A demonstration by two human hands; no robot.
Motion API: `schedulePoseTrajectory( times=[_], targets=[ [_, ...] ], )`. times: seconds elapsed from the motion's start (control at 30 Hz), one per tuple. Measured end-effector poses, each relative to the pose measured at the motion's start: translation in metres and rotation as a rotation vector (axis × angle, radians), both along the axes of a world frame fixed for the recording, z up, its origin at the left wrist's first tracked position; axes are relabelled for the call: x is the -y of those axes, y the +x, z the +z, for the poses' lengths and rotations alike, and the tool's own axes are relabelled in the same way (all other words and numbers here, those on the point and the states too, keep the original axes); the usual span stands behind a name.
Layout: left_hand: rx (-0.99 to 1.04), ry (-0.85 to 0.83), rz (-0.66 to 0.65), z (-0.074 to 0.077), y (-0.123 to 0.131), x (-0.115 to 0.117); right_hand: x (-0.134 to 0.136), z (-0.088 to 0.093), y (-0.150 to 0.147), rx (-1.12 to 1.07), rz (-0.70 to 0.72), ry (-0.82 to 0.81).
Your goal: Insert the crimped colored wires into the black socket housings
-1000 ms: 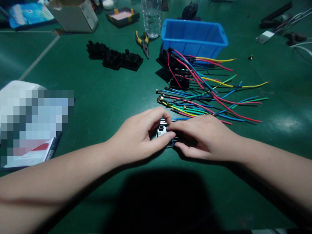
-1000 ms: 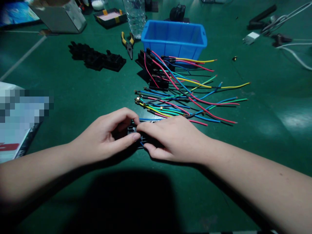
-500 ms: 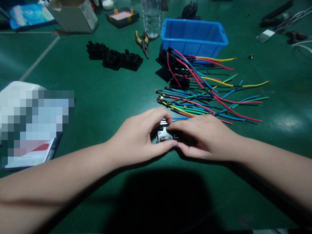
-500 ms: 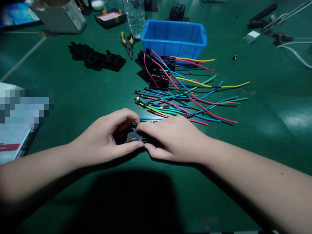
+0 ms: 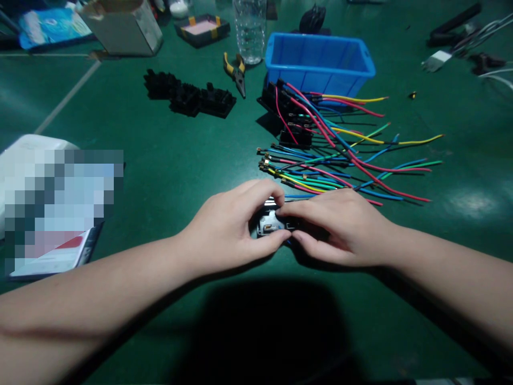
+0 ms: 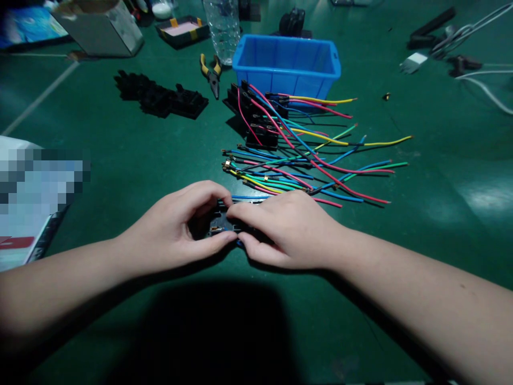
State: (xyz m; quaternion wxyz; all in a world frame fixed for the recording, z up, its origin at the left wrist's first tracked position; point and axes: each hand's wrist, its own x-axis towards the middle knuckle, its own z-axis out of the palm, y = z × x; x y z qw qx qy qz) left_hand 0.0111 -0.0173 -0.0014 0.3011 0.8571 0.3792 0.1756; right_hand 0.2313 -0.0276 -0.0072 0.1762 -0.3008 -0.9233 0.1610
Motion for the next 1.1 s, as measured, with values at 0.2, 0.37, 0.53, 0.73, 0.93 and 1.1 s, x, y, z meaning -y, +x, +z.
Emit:
schedulePoseTrajectory(
  times=[0.2, 0.37, 0.53, 0.73, 0.93, 1.1],
  targets=[
    [-0.025, -0.016, 0.014, 0.000, 0.001, 0.000, 0.004, 0.003, 0.004, -0.025, -0.200, 0.156],
    [0.004, -0.033, 0.008, 0.001, -0.001, 0.000, -0.002, 0.000, 0.003, 0.034, -0.394, 0.193],
    [0.022, -0.042, 0.019, 0.000, -0.002, -0.001, -0.007, -0.005, 0.000, 0.063, -0.445, 0.223],
    [0.045, -0.109, 0.055, 0.001, 0.000, -0.001, -0.007, -0.006, 0.001, 0.054, -0.446, 0.232],
    [0.124, -0.055, 0.130, -0.002, 0.001, 0.002, -0.005, -0.005, 0.000, -0.003, -0.371, 0.220],
    [0.123, -0.008, 0.155, -0.005, 0.001, 0.003, -0.006, -0.007, 0.000, 0.023, -0.375, 0.193]
  ],
)
